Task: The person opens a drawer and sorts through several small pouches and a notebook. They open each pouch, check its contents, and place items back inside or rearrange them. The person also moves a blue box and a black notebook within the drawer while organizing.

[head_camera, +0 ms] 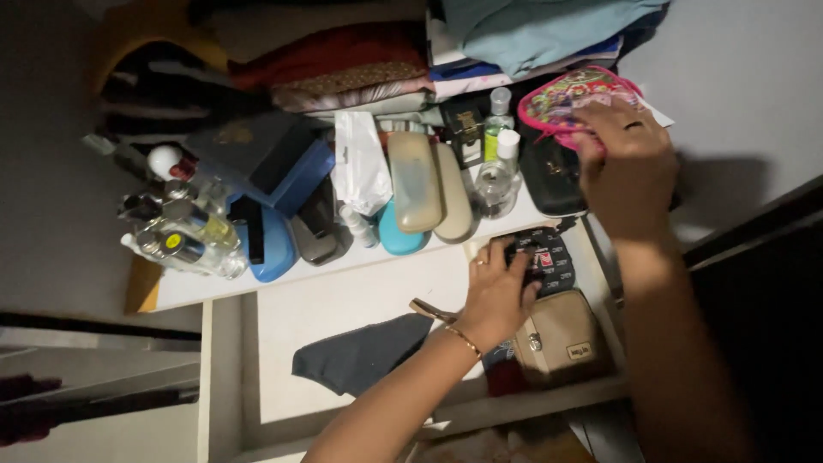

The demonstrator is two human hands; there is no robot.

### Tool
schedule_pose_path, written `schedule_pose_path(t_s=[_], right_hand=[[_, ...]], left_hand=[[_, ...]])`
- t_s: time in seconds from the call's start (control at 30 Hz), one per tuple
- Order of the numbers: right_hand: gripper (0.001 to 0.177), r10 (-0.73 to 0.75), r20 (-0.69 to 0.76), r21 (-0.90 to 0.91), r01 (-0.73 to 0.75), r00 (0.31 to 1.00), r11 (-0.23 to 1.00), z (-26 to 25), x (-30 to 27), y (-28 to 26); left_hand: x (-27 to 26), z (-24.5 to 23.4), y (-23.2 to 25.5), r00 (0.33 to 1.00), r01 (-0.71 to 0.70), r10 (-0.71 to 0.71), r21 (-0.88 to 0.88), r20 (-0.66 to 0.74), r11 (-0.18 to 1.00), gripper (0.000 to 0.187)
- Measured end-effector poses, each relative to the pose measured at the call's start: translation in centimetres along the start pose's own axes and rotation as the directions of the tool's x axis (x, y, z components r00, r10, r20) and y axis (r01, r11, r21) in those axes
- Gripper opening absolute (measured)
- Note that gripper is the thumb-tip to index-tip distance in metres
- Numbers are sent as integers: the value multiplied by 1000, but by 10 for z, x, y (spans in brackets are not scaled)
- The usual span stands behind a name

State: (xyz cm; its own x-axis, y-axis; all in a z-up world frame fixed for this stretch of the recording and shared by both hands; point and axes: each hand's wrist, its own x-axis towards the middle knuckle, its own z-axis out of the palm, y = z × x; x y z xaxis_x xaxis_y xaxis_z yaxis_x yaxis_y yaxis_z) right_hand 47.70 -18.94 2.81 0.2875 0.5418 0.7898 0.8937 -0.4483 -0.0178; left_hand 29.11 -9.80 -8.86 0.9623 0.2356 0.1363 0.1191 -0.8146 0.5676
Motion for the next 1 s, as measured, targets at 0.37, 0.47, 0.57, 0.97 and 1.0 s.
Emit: schedule_pose_path(t_s=[0.37, 0.47, 0.57, 0.97, 1.0], right_hand=[[31, 91, -389, 86, -62, 917, 994, -14, 0, -8], [30, -104, -618, 42, 165, 780, 985, -30, -10, -36], [19, 608, -534, 554, -300, 587, 777, -37, -55, -88], [63, 627, 629, 628, -775, 459, -62, -66, -101, -169], [57, 618, 681, 583, -801, 392, -134, -68, -101, -170]], left_hand=[[-46, -84, 53, 994, -110, 106, -512, -37, 852, 23], [-49, -96, 56, 997, -74, 51, -702, -55, 708, 22], [-52, -98, 55, 992, 55, 90, -957, 84, 284, 49], [-96, -100, 23, 925, 87, -378, -948, -37, 305, 32], [-98, -105, 22, 925, 156, -380, -930, 19, 333, 35]])
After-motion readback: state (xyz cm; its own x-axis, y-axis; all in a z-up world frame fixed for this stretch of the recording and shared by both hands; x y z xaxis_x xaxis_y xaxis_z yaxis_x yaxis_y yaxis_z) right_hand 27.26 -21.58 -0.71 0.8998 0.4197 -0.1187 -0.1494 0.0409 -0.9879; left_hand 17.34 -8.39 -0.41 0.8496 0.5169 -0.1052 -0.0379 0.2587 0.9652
